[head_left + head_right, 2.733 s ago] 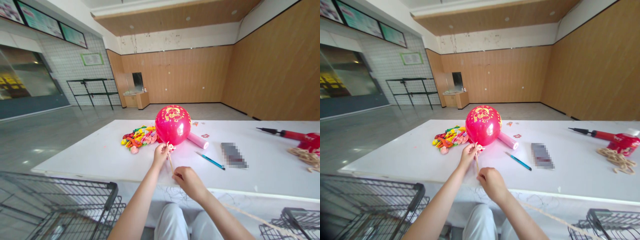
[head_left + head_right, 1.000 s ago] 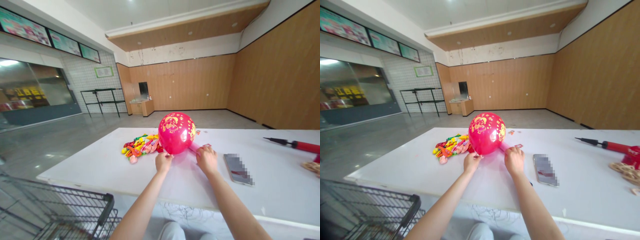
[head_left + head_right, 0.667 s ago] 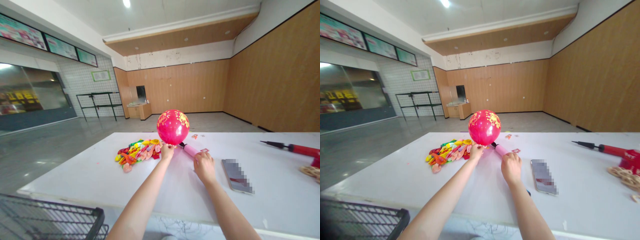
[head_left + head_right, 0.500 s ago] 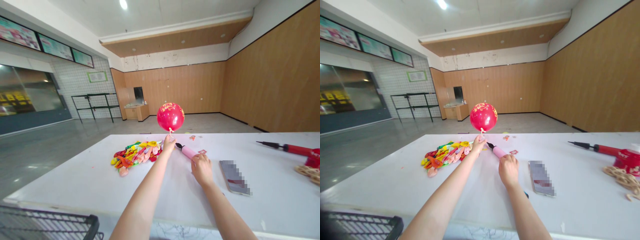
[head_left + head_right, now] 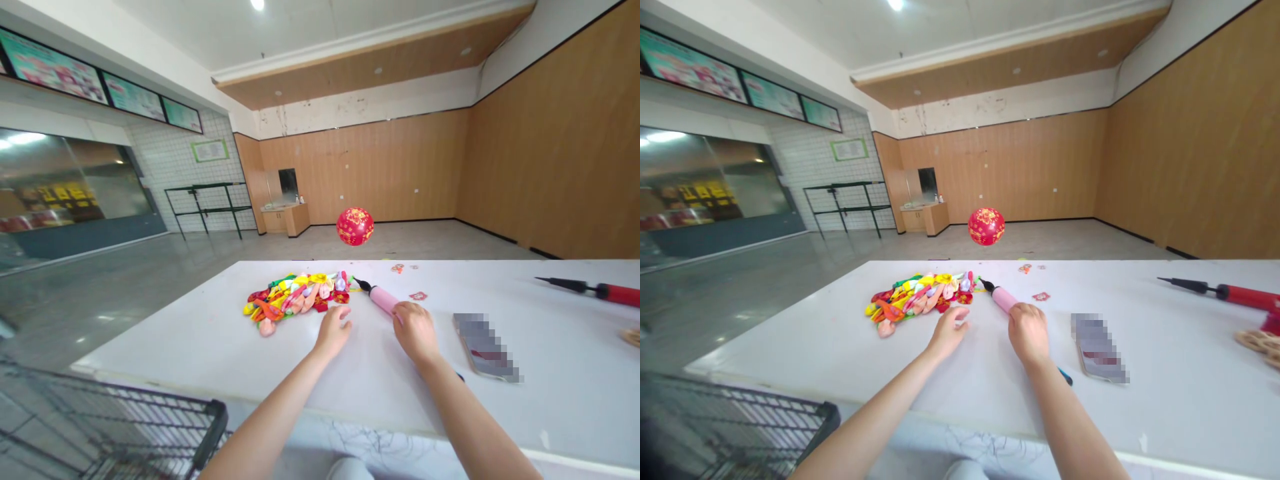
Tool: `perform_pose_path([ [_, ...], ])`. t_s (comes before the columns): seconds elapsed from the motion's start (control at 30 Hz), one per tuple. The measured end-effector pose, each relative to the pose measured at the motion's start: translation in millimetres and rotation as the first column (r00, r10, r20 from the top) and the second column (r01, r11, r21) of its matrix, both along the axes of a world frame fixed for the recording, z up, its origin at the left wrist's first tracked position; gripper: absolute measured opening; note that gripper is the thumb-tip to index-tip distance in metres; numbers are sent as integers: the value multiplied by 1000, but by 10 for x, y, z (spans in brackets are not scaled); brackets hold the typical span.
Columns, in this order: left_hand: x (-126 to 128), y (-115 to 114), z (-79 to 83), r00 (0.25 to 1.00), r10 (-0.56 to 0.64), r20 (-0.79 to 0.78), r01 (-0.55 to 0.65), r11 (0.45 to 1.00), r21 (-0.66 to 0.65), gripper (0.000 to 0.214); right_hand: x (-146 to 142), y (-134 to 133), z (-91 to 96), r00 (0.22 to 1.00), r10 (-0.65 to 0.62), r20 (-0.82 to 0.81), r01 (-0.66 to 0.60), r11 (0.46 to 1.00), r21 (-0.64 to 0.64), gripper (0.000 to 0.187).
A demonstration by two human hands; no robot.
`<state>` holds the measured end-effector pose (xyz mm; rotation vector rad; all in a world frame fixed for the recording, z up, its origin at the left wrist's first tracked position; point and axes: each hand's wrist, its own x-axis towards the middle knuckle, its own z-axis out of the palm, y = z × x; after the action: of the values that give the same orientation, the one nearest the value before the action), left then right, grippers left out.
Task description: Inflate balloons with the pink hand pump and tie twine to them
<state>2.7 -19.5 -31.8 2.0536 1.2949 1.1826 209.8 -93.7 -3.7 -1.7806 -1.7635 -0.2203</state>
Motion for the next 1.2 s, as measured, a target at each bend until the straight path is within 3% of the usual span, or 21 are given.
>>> perform_pose_path([
  [0.17, -503, -166, -31, 993, 91, -71, -90, 996, 23, 21, -21, -12, -35, 997, 79, 23, -80, 996, 46, 24],
  [0.3, -822, -30, 2, 972, 211, -102, -203, 976, 84, 20, -24, -9, -76, 995, 92, 48, -96, 993, 74, 24],
  [0.4, -922, 148, 70, 950, 286, -121, -270, 954, 132, 17, -19, -1, -97, 994, 88, 63, -94, 992, 88, 25],
  [0.6, -860, 439, 245, 921, 306, -239, -269, 947, 176, 15, -29, -7, -84, 996, 69, 56, -73, 994, 77, 23],
  [0.7, -830, 516, 251, 931, 336, -139, -314, 936, 159, 24, -33, -5, -76, 997, 65, 36, -67, 996, 53, 23],
  [0.8, -838, 558, 242, 913, 402, -63, -387, 906, 171, 18, -31, 7, -80, 997, 70, 20, -71, 996, 57, 24],
  [0.97, -858, 573, 382, 844, 465, -266, -389, 874, 292, 14, -34, 15, -77, 997, 80, 17, -81, 995, 56, 24],
  [1.1, -796, 535, 574, 916, 364, -167, -317, 914, 252, 18, -43, 4, -86, 991, 124, -41, -121, 990, 76, 24],
  [1.2, -681, 430, 687, 974, 220, -46, -206, 957, 204, 17, -65, 16, -127, 953, 242, -184, -220, 967, 130, 24],
])
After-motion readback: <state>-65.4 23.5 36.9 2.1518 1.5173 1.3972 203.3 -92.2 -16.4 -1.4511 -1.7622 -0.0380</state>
